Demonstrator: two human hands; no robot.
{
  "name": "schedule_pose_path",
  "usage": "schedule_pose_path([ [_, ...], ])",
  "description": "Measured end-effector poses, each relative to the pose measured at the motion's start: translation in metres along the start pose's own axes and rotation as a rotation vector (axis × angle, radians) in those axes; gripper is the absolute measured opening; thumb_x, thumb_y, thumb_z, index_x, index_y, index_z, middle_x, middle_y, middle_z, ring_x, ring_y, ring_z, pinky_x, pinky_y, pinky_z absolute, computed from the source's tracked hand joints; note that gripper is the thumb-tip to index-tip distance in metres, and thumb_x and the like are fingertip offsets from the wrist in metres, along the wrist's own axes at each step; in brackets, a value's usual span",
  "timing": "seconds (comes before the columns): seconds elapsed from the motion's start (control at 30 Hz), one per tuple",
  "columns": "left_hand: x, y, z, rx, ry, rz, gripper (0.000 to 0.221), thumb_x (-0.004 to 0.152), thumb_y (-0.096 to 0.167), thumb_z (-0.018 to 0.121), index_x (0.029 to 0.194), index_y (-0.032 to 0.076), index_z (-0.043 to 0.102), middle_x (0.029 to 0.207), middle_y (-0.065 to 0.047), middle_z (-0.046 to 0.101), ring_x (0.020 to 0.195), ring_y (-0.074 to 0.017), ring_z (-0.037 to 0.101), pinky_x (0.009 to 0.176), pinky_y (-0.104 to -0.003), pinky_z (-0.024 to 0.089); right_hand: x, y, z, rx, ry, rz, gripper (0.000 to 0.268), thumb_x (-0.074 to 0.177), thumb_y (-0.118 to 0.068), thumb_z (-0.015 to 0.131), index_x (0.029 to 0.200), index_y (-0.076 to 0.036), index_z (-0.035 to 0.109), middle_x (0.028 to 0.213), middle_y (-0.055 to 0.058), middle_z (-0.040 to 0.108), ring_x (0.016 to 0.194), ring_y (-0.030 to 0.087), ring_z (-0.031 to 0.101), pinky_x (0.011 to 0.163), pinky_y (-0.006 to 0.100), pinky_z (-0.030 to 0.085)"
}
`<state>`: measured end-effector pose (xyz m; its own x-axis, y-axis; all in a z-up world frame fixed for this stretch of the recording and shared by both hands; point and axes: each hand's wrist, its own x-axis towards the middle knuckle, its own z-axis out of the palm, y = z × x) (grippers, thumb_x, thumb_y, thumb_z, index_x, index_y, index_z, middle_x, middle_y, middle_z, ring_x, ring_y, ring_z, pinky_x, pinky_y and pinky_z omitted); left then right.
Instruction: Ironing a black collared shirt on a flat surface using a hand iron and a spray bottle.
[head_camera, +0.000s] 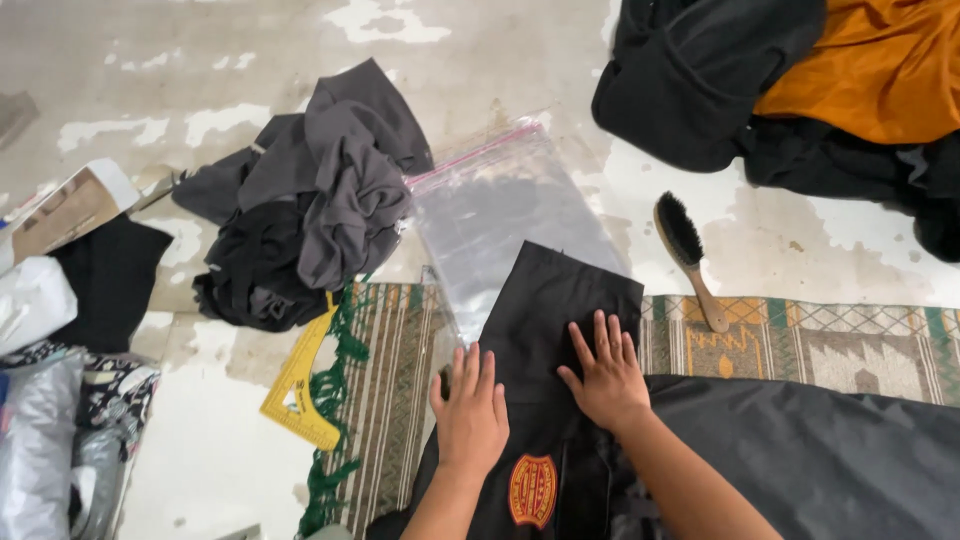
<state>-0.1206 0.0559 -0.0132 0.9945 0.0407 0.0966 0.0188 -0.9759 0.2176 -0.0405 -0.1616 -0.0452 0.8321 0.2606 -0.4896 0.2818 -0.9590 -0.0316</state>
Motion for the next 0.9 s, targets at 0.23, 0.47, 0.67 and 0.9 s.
schedule_pose_path([
  [0.23,-0.053,-0.015,-0.031,0.02,-0.662,-0.189,0.07,0.108,0.049,0.029,0.167,0.018,0.007,0.175,0.004,-0.004,0.16,-0.0237,-0.001,0.119,-0.066,0.015,-0.006,-0.009,-0.015,-0.065,-0.075,0.021,0.082,0.101,-0.065,0.022,0.165,-0.022,-0.006,0.171,0.02,-0.013,0.158,0.038,-0.011,0.127,0.049,0.005],
  [0.47,-0.148,-0.005,-0.033,-0.119,-0.245,-0.054,0.062,0.107,0.038,0.038,0.16,0.007,0.033,0.172,-0.015,0.018,0.156,-0.0324,0.02,0.111,-0.061,0.025,-0.056,-0.034,0.043,0.158,0.637,-0.15,0.066,0.094,-0.038,0.057,0.152,-0.008,0.046,0.161,0.023,0.041,0.154,0.042,0.031,0.118,0.062,0.025],
  [0.67,-0.224,-0.003,-0.081,-0.099,-0.931,-0.276,0.081,0.108,0.063,0.029,0.168,0.018,-0.002,0.174,-0.012,-0.012,0.159,-0.0319,-0.008,0.121,-0.065,0.012,-0.129,-0.081,0.083,-0.067,0.039,-0.243,0.067,0.103,-0.056,0.027,0.163,-0.029,0.017,0.172,0.012,0.004,0.158,0.03,0.004,0.123,0.052,0.012],
  [0.9,-0.228,-0.033,-0.031,-0.15,-0.279,-0.143,0.06,0.103,0.038,0.05,0.154,0.008,0.043,0.165,-0.015,0.033,0.152,-0.029,0.029,0.107,-0.064,0.029,-0.135,-0.111,0.067,-0.027,0.097,-0.168,0.065,0.103,-0.05,0.034,0.161,-0.019,0.027,0.168,0.012,0.025,0.159,0.032,0.011,0.123,0.059,0.01],
])
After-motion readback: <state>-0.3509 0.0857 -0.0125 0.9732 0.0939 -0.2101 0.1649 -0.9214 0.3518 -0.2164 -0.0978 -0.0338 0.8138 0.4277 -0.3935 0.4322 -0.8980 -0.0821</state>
